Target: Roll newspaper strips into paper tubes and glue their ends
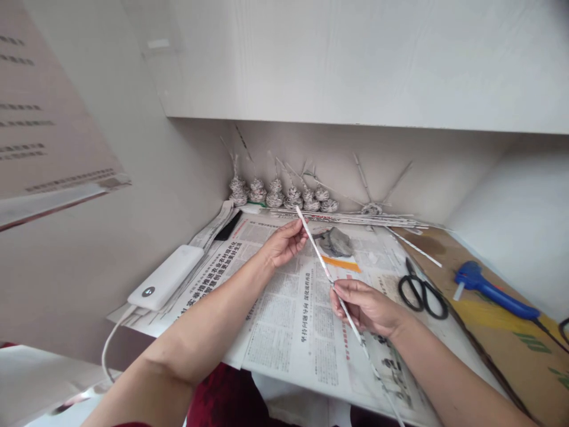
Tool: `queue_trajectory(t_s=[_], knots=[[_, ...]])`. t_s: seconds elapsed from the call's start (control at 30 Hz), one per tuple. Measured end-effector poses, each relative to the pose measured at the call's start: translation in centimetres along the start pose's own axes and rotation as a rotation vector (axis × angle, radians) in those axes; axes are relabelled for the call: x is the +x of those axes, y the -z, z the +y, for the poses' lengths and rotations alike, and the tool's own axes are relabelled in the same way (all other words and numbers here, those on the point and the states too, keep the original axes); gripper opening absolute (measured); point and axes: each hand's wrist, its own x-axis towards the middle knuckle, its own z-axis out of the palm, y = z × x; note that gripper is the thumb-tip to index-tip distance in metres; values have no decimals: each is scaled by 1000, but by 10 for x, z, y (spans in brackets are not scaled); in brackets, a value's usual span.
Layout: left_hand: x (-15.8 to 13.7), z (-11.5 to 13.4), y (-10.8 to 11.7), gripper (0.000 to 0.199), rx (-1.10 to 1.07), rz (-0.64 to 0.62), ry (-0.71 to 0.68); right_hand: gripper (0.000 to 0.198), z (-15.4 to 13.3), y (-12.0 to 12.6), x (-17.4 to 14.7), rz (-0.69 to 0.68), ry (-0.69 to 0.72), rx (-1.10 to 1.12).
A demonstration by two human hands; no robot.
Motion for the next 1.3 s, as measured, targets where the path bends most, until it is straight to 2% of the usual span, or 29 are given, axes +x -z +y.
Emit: queue_trajectory(t_s=[0.17,0.33,0.53,0.7,0.8,0.93,1.0,1.1,1.2,1.3], knots=[[-2,0,-1,9,20,-27,-2,32,1,0,0,-25,9,-19],[-1,2,-2,6,33,29,8,32,-1,-2,-1,-22,-25,-63],[2,2,-2,7,29,139,-48,27,-4,-2,0,40,32,-215],[2,2,-2,5,13,159,-65,28,-6,-1,1,22,39,-207],[-2,-3,-5,10,70,98,-23,27,-5,0,1,32,57,-170],[-11,-17,-10,22,393,-141,167,27,-4,1,3,110,127,-137],[-14,-25,-12,24,545,-203,259,29,-4,1,4,156,161,-178],[-16,-31,-11,24,640,-184,267,33,-3,0,4,232,195,-308],[-14,-32,-11,25,637,-145,225,36,-2,0,6,302,207,-445],[-13,-32,-11,26,623,-124,207,40,-1,-1,6,331,210,-491]])
